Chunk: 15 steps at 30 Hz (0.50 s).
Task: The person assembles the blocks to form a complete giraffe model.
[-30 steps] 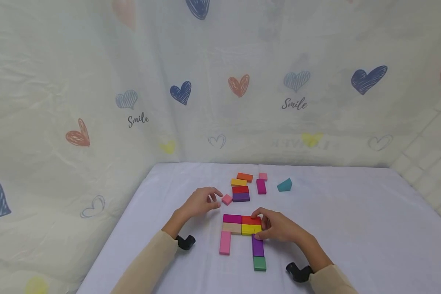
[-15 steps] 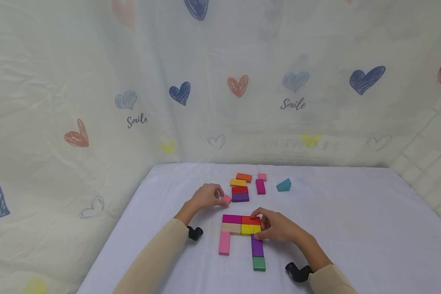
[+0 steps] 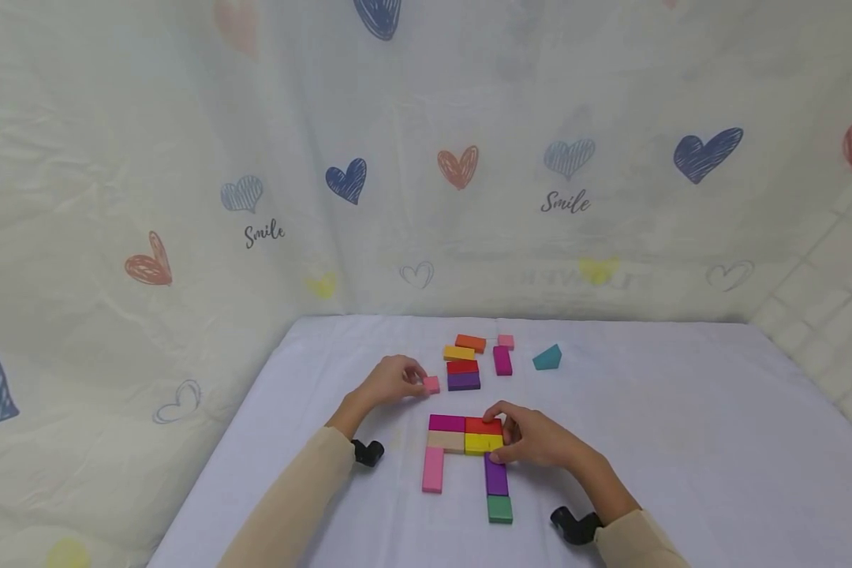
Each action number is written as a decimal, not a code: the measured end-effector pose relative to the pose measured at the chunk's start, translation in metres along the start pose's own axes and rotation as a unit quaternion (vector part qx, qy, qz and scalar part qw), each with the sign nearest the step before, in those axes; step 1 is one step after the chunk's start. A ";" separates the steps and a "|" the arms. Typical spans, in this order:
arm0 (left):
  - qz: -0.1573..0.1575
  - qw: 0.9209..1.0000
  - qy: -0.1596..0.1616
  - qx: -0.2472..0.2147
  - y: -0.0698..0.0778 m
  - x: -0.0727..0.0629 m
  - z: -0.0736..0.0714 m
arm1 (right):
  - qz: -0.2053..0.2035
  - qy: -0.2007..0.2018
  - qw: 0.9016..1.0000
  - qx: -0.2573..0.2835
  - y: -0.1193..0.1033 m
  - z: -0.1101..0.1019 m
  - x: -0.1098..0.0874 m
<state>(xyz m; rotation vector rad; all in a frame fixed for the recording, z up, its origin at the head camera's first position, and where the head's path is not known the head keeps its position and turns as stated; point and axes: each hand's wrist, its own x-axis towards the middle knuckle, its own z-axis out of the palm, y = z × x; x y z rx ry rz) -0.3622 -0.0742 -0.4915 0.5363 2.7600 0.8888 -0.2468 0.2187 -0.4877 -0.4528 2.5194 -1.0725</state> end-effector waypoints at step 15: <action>0.029 0.998 0.008 -0.048 -0.010 -0.009 -0.009 | 0.009 -0.003 1.000 0.007 -0.006 0.000 -0.004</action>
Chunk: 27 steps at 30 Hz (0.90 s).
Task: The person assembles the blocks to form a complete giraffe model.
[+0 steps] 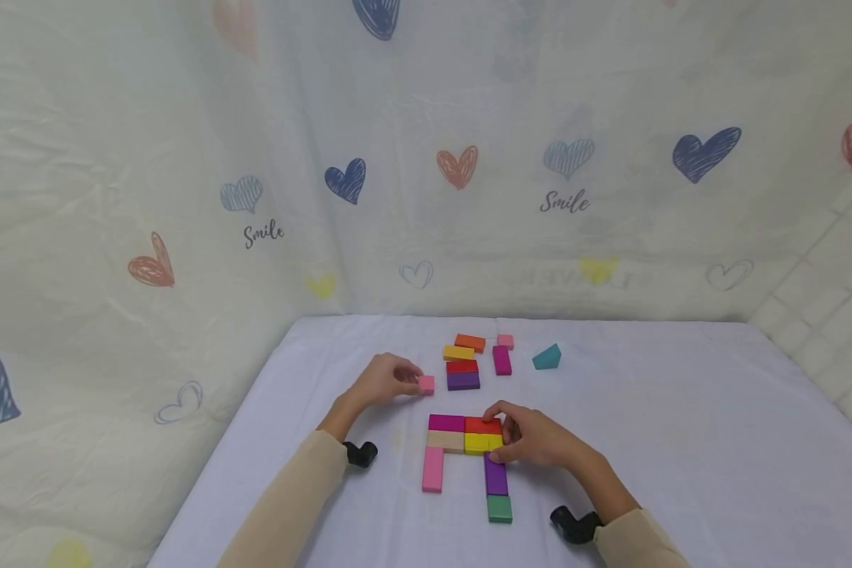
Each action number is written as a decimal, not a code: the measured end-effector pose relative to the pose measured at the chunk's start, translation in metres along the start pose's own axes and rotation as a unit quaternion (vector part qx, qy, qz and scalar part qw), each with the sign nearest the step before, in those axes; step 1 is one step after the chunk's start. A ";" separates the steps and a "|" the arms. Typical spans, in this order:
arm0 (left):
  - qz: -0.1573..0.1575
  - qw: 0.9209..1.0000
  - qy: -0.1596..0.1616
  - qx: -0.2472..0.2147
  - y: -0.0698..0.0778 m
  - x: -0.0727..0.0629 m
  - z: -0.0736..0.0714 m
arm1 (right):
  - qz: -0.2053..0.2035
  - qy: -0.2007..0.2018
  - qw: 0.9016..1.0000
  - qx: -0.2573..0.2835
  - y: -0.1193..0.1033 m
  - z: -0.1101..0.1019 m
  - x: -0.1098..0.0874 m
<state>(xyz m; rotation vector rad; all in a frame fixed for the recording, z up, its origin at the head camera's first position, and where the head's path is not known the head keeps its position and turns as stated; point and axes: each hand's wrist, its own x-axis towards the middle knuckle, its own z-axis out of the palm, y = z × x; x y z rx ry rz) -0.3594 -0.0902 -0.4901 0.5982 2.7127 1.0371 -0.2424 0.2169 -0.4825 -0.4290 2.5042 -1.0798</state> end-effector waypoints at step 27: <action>0.014 0.999 -0.028 -0.035 0.001 -0.057 -0.014 | 0.001 0.001 1.000 -0.002 0.001 0.000 0.001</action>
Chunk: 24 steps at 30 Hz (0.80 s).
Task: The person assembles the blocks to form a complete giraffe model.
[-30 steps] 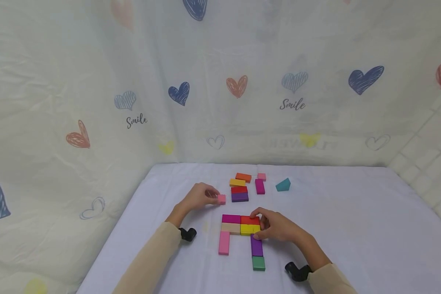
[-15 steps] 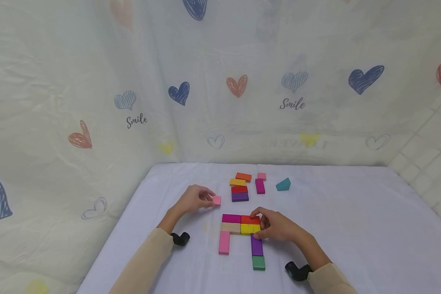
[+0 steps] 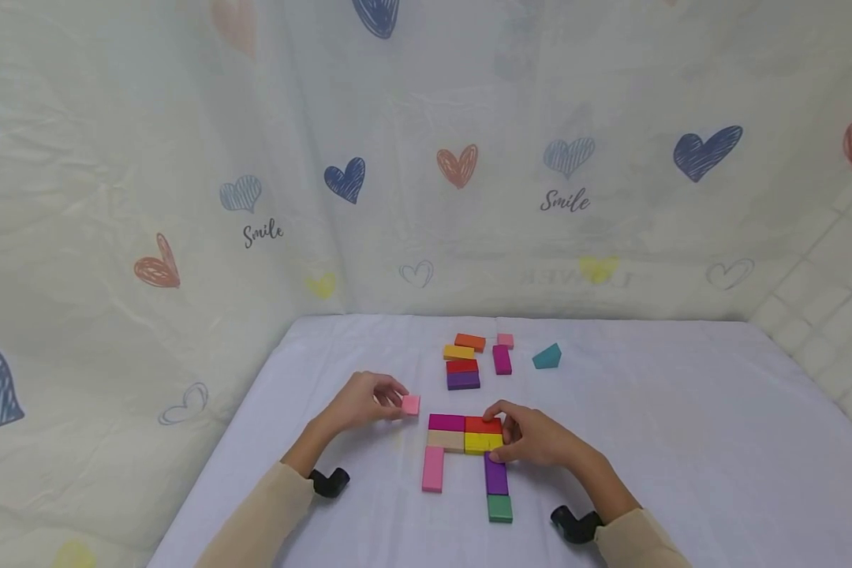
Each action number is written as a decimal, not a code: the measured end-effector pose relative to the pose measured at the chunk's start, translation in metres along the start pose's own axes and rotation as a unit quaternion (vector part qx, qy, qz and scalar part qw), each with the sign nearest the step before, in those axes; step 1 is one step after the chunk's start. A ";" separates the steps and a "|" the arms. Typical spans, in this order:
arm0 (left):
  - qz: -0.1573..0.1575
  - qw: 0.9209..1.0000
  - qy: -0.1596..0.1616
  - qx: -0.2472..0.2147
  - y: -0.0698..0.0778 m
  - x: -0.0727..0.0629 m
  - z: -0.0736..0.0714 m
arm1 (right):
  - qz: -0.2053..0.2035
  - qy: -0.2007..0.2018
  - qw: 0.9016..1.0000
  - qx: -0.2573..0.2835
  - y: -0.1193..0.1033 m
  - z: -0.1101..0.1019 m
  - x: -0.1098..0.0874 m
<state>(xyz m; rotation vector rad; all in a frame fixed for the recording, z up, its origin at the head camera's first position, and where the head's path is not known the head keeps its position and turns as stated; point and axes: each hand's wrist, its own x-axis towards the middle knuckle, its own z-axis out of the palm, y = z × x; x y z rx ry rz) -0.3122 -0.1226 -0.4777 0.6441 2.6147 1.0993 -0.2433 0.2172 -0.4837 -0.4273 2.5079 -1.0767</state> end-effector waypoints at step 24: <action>0.057 0.996 -0.061 -0.014 0.008 -0.060 0.018 | -0.007 -0.002 1.000 0.009 0.000 0.000 -0.001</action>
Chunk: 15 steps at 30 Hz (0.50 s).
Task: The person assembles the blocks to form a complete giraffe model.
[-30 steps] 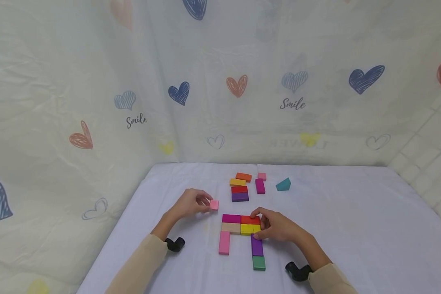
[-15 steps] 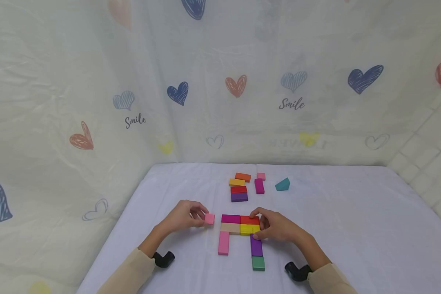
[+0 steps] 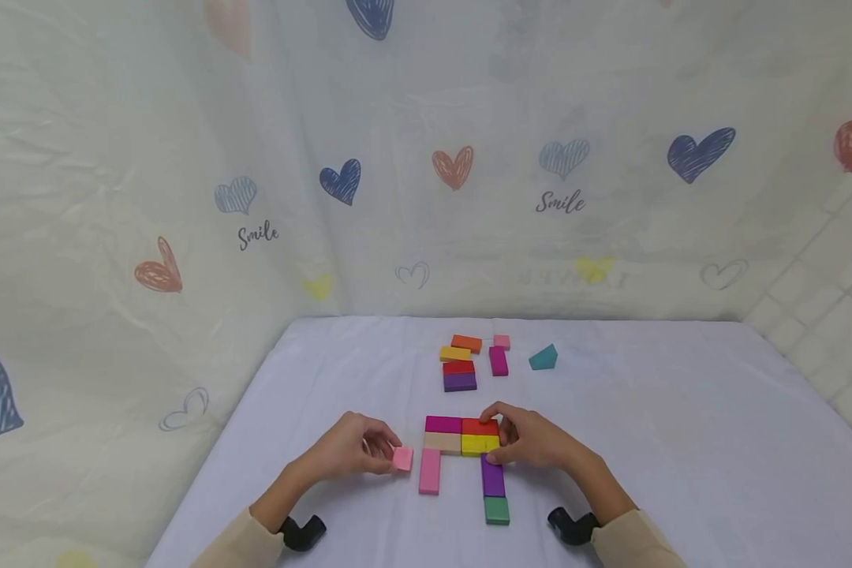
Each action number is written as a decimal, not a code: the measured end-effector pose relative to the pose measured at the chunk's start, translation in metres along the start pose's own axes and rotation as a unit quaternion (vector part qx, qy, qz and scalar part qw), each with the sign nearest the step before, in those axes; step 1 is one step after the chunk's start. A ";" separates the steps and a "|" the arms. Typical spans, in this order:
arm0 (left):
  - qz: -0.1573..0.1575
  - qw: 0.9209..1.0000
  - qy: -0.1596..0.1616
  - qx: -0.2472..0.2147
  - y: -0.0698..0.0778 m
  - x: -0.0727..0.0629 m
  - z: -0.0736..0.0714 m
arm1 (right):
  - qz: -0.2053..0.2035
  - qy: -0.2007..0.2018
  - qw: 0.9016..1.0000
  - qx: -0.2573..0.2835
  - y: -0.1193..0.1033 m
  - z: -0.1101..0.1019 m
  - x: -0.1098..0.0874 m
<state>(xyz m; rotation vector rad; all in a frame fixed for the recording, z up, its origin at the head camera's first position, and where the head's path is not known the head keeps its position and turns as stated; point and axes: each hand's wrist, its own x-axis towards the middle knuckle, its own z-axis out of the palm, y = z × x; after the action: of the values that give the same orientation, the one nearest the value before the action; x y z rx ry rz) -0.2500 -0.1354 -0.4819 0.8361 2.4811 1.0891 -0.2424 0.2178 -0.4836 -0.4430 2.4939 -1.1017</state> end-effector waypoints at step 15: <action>0.024 0.997 -0.050 -0.046 0.025 -0.013 0.021 | 0.007 0.001 1.000 -0.002 0.000 0.001 -0.001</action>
<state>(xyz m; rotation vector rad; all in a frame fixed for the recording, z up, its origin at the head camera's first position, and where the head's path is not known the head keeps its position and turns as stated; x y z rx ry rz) -0.2202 -0.1178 -0.4767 0.9047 2.3218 1.1383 -0.2409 0.2176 -0.4836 -0.4252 2.4979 -1.0916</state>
